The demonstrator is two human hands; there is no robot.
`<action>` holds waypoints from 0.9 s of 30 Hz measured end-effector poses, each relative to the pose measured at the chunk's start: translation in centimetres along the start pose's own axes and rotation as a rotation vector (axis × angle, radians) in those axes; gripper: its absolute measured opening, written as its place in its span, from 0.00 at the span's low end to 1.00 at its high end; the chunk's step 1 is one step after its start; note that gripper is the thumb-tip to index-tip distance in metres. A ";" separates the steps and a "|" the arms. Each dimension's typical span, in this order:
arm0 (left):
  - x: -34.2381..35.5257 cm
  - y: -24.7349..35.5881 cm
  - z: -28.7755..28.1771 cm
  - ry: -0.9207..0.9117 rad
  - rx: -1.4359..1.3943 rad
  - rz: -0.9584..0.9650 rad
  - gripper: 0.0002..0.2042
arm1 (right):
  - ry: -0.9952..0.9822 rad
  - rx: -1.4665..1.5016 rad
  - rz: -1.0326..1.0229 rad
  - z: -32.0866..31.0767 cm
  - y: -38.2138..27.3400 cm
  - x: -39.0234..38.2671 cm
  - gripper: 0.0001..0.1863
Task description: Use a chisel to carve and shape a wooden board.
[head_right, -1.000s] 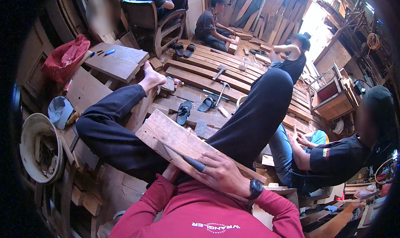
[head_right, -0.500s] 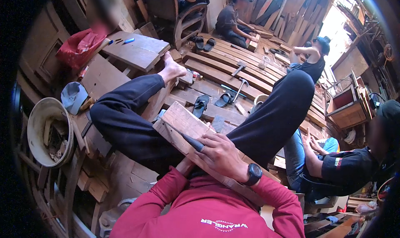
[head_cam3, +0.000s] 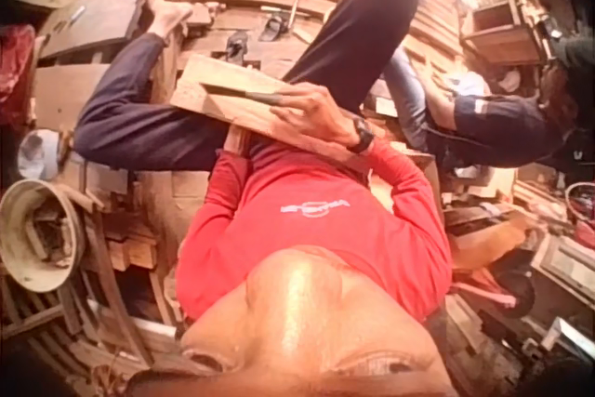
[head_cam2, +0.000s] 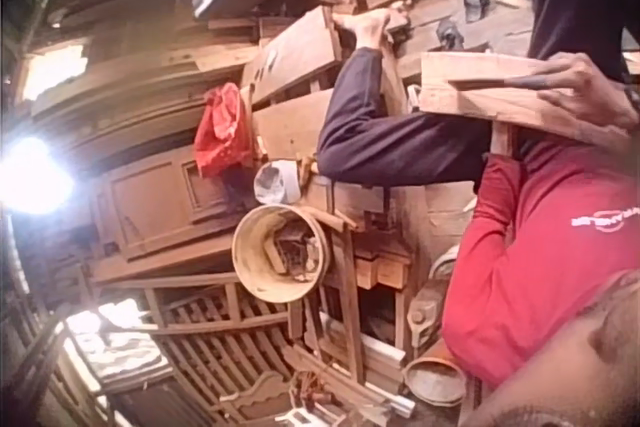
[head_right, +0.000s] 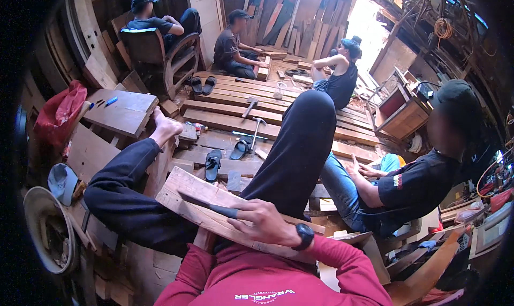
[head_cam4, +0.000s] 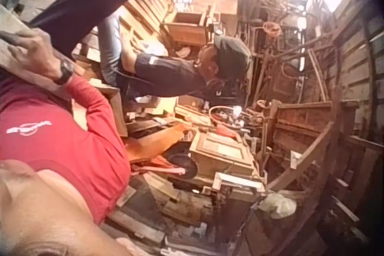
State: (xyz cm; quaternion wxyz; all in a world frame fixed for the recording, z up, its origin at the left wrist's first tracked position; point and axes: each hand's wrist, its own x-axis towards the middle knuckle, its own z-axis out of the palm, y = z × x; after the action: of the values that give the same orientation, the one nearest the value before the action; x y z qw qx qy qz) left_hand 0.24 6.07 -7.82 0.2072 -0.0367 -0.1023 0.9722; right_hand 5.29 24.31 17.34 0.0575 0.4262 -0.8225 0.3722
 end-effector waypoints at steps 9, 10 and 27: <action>0.2 0.9 -0.2 -0.166 0.041 0.013 0.12 | -0.014 0.082 0.285 -6.5 -1.9 -5.4 0.07; 0.4 0.8 -0.1 -0.157 0.046 0.011 0.12 | 0.016 0.053 0.292 -6.8 -1.2 -7.0 0.06; -0.4 0.7 0.3 -0.089 0.049 0.016 0.12 | 0.077 -0.040 0.225 -1.1 -1.1 -5.7 0.04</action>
State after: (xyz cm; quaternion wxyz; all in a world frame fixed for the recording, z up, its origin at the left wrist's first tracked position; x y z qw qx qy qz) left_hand 0.27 5.26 -7.70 0.1958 0.0107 -0.0874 0.9767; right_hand 9.46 28.40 16.40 0.0553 0.3154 -0.8696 0.3758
